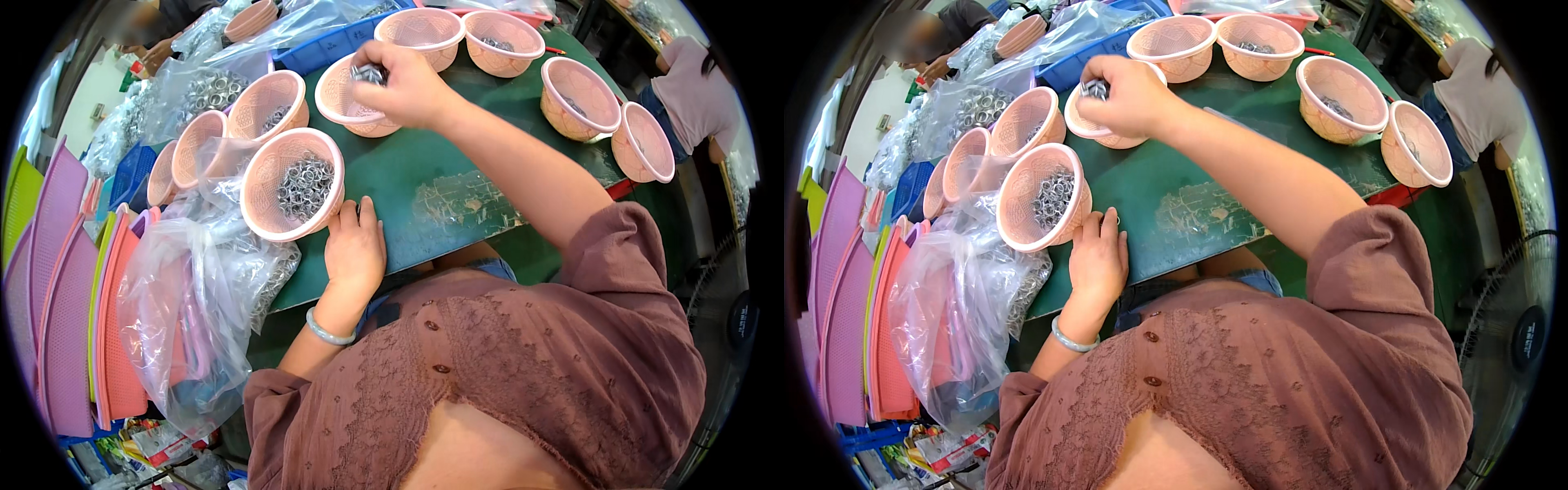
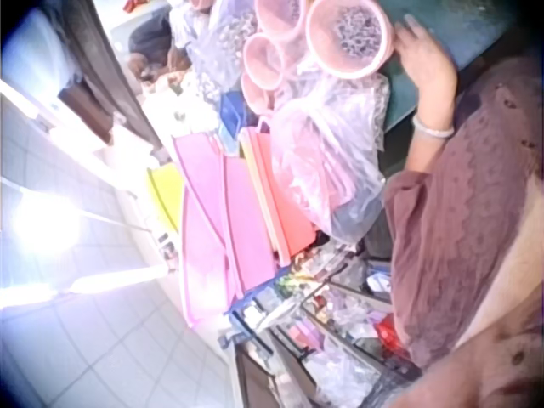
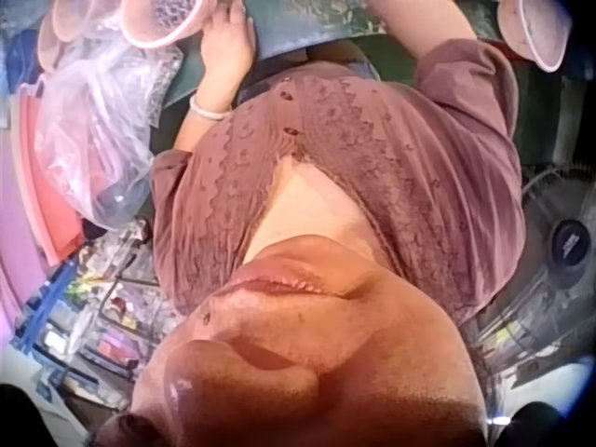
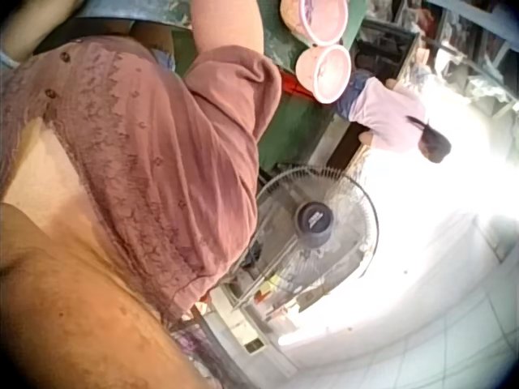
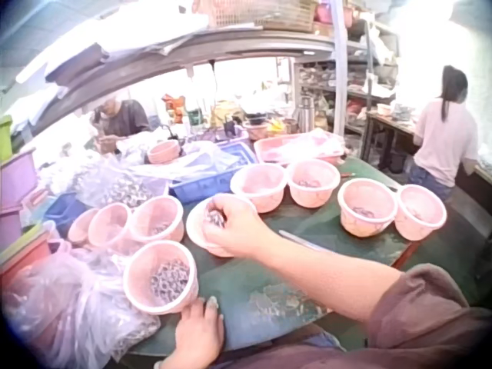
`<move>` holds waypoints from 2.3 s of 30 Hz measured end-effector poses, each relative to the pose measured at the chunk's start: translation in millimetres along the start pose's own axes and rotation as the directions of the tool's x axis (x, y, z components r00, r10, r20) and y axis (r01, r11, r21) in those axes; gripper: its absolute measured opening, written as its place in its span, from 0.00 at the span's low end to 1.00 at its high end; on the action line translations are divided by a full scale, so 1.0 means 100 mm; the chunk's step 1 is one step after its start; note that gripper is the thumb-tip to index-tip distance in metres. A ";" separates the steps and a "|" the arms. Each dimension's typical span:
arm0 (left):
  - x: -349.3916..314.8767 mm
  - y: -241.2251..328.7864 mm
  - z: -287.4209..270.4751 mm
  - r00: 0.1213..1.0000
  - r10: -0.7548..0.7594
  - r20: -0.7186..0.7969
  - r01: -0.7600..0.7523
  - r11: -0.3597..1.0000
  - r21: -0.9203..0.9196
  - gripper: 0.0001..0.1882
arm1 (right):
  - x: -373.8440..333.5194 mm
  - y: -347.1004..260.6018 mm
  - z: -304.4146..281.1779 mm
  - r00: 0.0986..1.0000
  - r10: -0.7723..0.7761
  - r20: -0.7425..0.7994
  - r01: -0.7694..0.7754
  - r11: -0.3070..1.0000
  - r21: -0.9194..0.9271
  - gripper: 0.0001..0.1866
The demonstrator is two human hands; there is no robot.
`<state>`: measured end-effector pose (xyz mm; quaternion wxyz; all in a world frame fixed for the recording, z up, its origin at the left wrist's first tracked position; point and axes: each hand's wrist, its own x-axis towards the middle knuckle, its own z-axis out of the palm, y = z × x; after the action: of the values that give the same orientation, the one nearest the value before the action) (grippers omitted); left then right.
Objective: The person picks up metal parts from the table and places them into pink baskets, then picks up a plastic bag, pours the parts into it, and places the bag on the table.
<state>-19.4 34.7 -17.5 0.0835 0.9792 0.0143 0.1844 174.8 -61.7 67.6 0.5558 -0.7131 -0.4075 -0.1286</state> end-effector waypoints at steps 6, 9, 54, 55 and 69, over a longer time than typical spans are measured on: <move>0.04 -0.02 0.02 0.992 0.072 0.105 -0.065 0.995 -0.071 0.16 | 0.38 0.43 0.10 0.945 0.285 0.162 -0.275 0.958 -0.082 0.18; 0.06 -0.01 0.01 0.988 0.129 0.089 -0.118 0.986 -0.121 0.15 | 0.45 0.58 0.14 0.881 0.397 0.258 -0.390 0.917 -0.079 0.18; 1.07 0.14 -0.57 0.962 0.256 -0.093 -0.272 0.919 -0.285 0.09 | -0.73 -0.38 -0.84 0.817 -0.025 0.576 0.202 0.948 -0.245 0.11; 1.07 0.03 -0.64 0.962 0.237 -0.135 -0.267 0.918 -0.293 0.09 | -0.65 -0.39 -0.86 0.817 -0.051 0.574 0.211 0.954 -0.215 0.11; 1.56 -2.38 -1.37 0.741 -0.669 0.060 0.645 0.733 0.217 0.22 | 0.85 0.08 0.49 0.609 0.150 0.778 0.361 0.822 -0.441 0.24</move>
<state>76.6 300.3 123.7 0.0544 0.9241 0.3708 0.0744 220.8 19.4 99.1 0.0771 -0.7981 -0.5955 0.0495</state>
